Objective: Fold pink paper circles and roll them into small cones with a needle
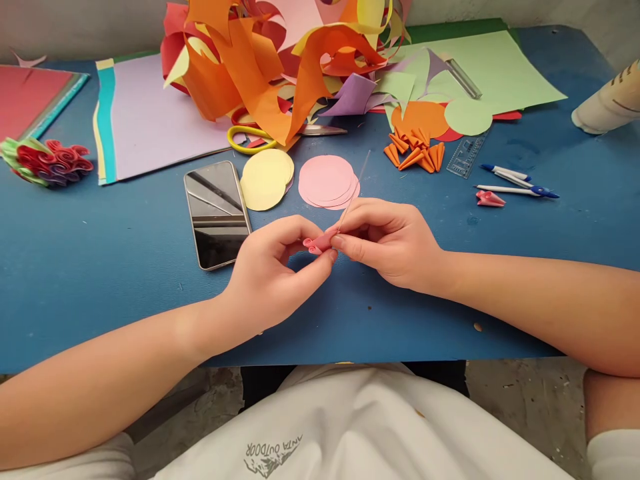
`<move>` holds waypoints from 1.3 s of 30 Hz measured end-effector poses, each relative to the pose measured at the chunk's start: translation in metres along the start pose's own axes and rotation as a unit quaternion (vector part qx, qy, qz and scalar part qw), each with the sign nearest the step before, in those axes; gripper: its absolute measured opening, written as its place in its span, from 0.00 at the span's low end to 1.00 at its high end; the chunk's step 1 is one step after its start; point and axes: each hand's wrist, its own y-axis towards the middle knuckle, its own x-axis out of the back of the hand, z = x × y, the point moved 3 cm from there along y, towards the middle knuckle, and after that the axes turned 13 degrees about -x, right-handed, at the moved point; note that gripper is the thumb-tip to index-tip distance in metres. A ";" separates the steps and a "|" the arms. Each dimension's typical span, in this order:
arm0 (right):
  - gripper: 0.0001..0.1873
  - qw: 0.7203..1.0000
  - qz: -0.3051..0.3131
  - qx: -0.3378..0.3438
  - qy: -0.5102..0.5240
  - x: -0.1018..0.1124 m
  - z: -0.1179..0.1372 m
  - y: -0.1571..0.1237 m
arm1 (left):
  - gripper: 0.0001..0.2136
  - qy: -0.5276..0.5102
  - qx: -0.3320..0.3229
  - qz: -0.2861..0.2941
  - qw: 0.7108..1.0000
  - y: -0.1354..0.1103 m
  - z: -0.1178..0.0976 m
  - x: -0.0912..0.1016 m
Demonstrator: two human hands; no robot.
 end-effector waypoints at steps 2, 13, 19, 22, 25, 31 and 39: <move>0.05 1.000 -0.004 -0.003 0.016 0.000 0.000 0.000 | 0.05 -0.022 0.020 -0.006 1.000 0.000 0.001 -0.001; 0.01 0.998 -0.016 -0.047 0.049 -0.003 0.003 0.000 | 0.04 -0.010 -0.024 -0.009 1.000 0.001 0.003 -0.001; 0.01 0.996 -0.028 -0.062 0.060 -0.003 0.002 0.000 | 0.02 -0.011 -0.040 -0.024 0.999 0.000 0.004 -0.001; 0.01 0.995 -0.030 -0.068 0.061 -0.003 0.002 0.000 | 0.03 0.002 -0.048 -0.033 0.998 -0.001 0.003 0.000; 0.02 0.995 -0.028 -0.072 0.062 -0.003 0.002 0.000 | 0.04 0.011 -0.060 -0.030 0.998 0.000 0.002 0.000; 0.02 0.995 -0.020 -0.059 0.074 -0.003 0.002 0.000 | 0.07 0.024 -0.085 -0.026 0.996 0.001 0.001 0.000; 0.03 0.996 -0.026 -0.055 0.060 -0.004 0.005 -0.001 | 0.07 0.054 -0.109 -0.016 0.992 0.001 -0.001 0.002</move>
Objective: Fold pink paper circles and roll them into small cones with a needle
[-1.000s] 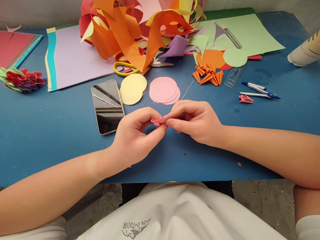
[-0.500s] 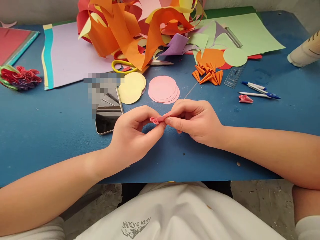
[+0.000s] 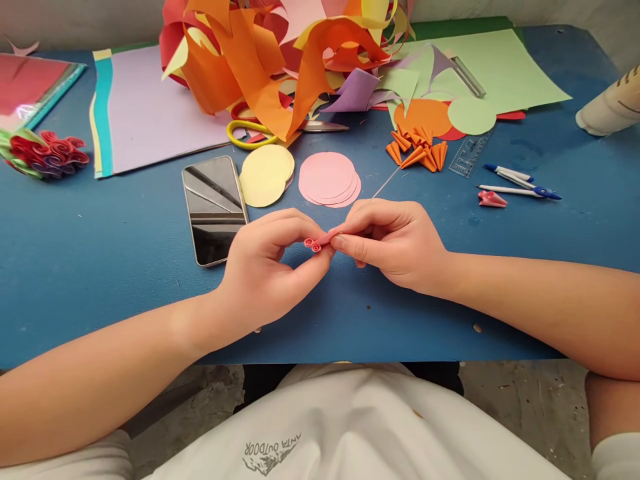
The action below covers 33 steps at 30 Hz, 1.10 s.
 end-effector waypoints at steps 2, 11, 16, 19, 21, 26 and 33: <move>0.02 1.000 -0.003 -0.001 -0.007 0.000 0.001 0.000 | 0.07 0.007 0.004 0.002 1.000 0.000 0.001 0.000; 0.04 0.999 -0.016 -0.006 -0.039 0.002 -0.003 0.000 | 0.04 -0.006 0.052 0.002 0.999 -0.002 0.003 -0.001; 0.03 0.999 -0.014 -0.003 -0.037 0.000 -0.003 0.000 | 0.04 0.000 0.064 0.010 0.998 -0.001 0.002 -0.004; 0.03 0.999 -0.012 0.005 -0.034 -0.001 -0.003 0.000 | 0.05 -0.018 0.069 0.012 0.997 -0.001 0.003 -0.004; 0.03 1.000 -0.007 0.004 -0.029 -0.001 -0.003 0.000 | 0.06 -0.034 0.075 0.011 0.997 -0.001 0.003 -0.004; 0.02 1.000 0.015 -0.014 -0.015 -0.001 -0.004 -0.001 | 0.05 -0.060 0.108 0.009 0.992 0.000 0.003 -0.005; 0.01 0.999 0.028 -0.035 -0.005 0.001 -0.006 -0.001 | 0.06 -0.093 0.138 0.006 0.986 0.002 0.004 -0.005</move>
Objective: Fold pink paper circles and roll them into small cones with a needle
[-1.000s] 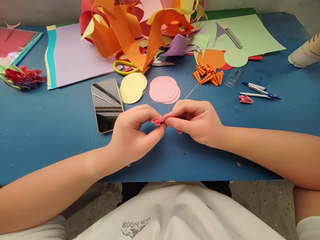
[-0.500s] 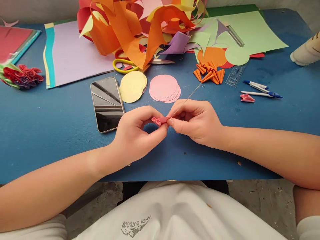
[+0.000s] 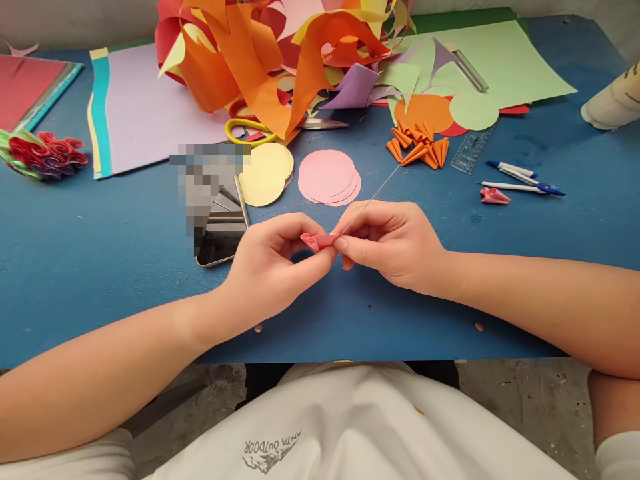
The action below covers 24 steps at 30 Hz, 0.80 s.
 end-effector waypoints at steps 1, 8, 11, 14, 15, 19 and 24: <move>0.01 1.000 0.004 -0.001 -0.001 0.000 0.000 0.000 | 0.06 -0.003 0.002 0.001 1.000 0.000 0.000 0.000; 0.03 1.000 0.027 -0.016 -0.003 -0.001 0.001 0.000 | 0.07 -0.015 0.008 0.005 1.000 -0.001 0.001 0.000; 0.09 1.000 0.007 -0.027 0.006 -0.001 0.002 0.000 | 0.05 -0.012 0.012 -0.004 1.000 -0.001 0.001 0.001; 0.11 0.999 -0.017 -0.037 0.009 -0.001 0.003 0.001 | 0.05 0.012 -0.006 -0.021 1.000 -0.002 0.000 0.003; 0.11 0.999 -0.018 -0.038 0.007 -0.001 0.003 0.001 | 0.05 0.023 -0.016 -0.023 0.999 -0.003 -0.001 0.003; 0.07 1.000 -0.019 -0.016 -0.011 -0.001 0.003 0.000 | 0.06 0.051 -0.040 -0.017 0.998 -0.005 -0.001 0.002; 0.04 0.997 -0.030 0.047 -0.050 -0.002 0.004 0.000 | 0.06 0.063 -0.058 -0.009 0.996 -0.006 0.000 0.001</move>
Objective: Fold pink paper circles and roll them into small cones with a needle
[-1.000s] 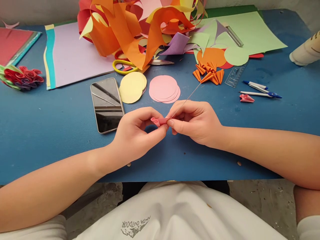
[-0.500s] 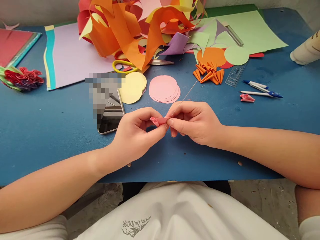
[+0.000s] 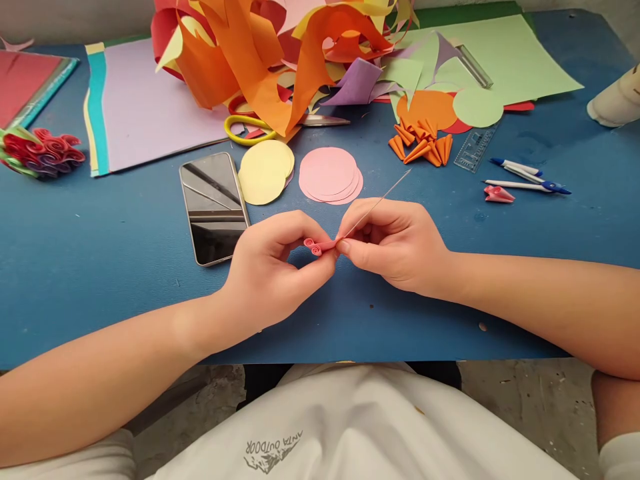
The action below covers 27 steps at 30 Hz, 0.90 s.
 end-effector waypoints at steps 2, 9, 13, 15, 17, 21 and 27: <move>0.04 1.000 -0.001 0.013 -0.003 0.000 0.000 0.000 | 0.06 0.004 -0.009 0.000 1.000 0.000 0.000 0.000; 0.04 1.000 -0.004 0.008 -0.007 0.000 0.002 -0.002 | 0.05 0.022 -0.004 0.000 1.000 0.000 -0.005 0.002; 0.01 1.000 0.007 0.020 0.000 0.001 0.002 -0.001 | 0.05 0.001 0.024 -0.004 1.000 0.001 -0.005 0.004; 0.01 1.000 0.014 0.025 0.008 0.002 0.002 0.000 | 0.05 -0.028 0.043 0.005 0.999 0.002 -0.004 0.003; 0.01 1.000 0.018 0.021 0.012 0.002 0.002 0.000 | 0.05 -0.053 0.053 0.015 0.997 0.003 -0.004 0.002; 0.00 0.999 0.020 -0.006 0.034 0.003 0.001 0.000 | 0.05 -0.069 0.056 0.025 0.996 0.005 -0.004 0.001; 0.10 0.998 -0.012 -0.025 0.065 0.006 -0.003 0.003 | 0.04 -0.058 0.075 0.003 0.995 0.006 -0.002 0.001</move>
